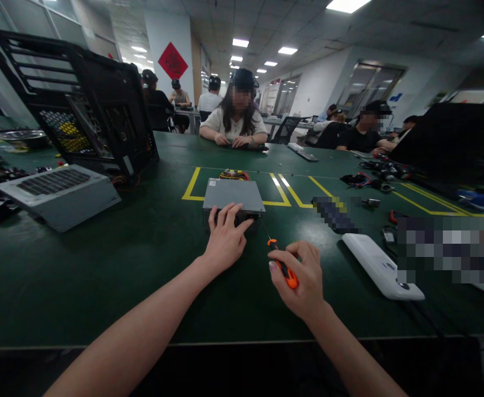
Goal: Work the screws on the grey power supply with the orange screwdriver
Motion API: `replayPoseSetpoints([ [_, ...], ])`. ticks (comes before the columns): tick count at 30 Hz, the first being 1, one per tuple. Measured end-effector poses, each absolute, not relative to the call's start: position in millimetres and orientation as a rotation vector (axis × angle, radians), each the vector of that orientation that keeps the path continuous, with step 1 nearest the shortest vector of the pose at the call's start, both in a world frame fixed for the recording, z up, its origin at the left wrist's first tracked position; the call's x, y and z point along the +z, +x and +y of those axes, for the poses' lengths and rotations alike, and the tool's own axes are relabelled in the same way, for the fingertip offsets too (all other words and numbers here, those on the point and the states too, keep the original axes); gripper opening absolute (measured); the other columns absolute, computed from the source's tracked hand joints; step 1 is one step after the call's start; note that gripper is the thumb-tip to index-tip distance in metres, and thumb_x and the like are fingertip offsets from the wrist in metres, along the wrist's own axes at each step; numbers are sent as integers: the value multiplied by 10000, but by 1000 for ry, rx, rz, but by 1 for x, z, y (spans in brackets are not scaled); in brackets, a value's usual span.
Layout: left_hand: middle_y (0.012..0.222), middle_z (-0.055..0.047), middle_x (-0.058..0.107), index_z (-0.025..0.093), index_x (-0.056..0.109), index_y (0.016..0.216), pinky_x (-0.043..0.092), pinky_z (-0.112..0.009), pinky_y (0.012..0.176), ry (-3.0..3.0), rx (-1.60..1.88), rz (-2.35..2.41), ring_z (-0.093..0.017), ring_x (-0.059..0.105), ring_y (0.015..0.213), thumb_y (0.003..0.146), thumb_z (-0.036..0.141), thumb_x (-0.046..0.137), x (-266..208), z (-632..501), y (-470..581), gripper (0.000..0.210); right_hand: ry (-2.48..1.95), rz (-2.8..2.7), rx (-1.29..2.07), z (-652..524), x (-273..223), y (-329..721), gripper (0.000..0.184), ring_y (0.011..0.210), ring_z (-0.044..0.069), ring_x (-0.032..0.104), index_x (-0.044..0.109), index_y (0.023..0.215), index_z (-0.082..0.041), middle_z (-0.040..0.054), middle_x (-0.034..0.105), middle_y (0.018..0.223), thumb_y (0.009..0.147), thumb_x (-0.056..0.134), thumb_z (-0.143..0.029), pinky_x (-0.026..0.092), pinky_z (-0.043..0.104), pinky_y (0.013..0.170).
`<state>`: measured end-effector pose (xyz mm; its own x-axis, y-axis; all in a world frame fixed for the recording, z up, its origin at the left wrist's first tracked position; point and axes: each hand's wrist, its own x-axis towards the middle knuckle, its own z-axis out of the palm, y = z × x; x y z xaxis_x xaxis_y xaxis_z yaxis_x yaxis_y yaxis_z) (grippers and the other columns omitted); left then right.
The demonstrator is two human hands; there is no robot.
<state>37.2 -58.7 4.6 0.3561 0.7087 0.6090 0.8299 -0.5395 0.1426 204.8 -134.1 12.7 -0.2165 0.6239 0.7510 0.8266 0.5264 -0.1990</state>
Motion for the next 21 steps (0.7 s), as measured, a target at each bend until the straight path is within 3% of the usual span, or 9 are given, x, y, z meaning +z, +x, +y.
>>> replayPoseSetpoints([
  [3, 1321, -67, 365, 282, 579, 1092, 93, -527, 1058, -2416, -937, -1404, -261, 247, 1267, 767, 156, 489, 4, -59, 37, 360, -1181, -1863, -221, -134, 12, 204, 184, 682, 151, 502, 498, 963, -170, 20, 533, 752, 791, 464, -227, 386, 339, 687],
  [7, 1325, -66, 361, 283, 575, 1098, 96, -532, 1056, -2422, -939, -1396, -265, 245, 1268, 768, 160, 488, 4, -58, 38, 362, -1131, -1905, -236, -134, 11, 204, 135, 646, 131, 512, 496, 898, -182, 2, 556, 727, 765, 505, -198, 399, 322, 692],
  [13, 1326, -64, 363, 280, 581, 1092, 94, -532, 1056, -2425, -960, -1397, -271, 248, 1264, 764, 157, 491, 5, -59, 38, 363, -1125, -1971, -401, -134, 13, 204, 85, 654, 142, 462, 607, 781, -207, 0, 473, 676, 720, 548, -207, 363, 328, 666],
  [18, 1321, -66, 366, 279, 585, 1087, 97, -533, 1055, -2418, -960, -1404, -269, 246, 1265, 760, 149, 490, 5, -59, 38, 364, -1187, -1911, -297, -134, 13, 205, 196, 655, 142, 506, 540, 958, -171, 15, 537, 728, 782, 477, -229, 399, 322, 677],
  [21, 1321, -68, 365, 281, 579, 1094, 97, -528, 1056, -2424, -947, -1399, -262, 247, 1267, 763, 152, 488, 5, -59, 38, 367, -1173, -1879, -252, -134, 12, 205, 153, 611, 123, 518, 504, 931, -166, 6, 565, 719, 784, 478, -199, 418, 297, 672],
])
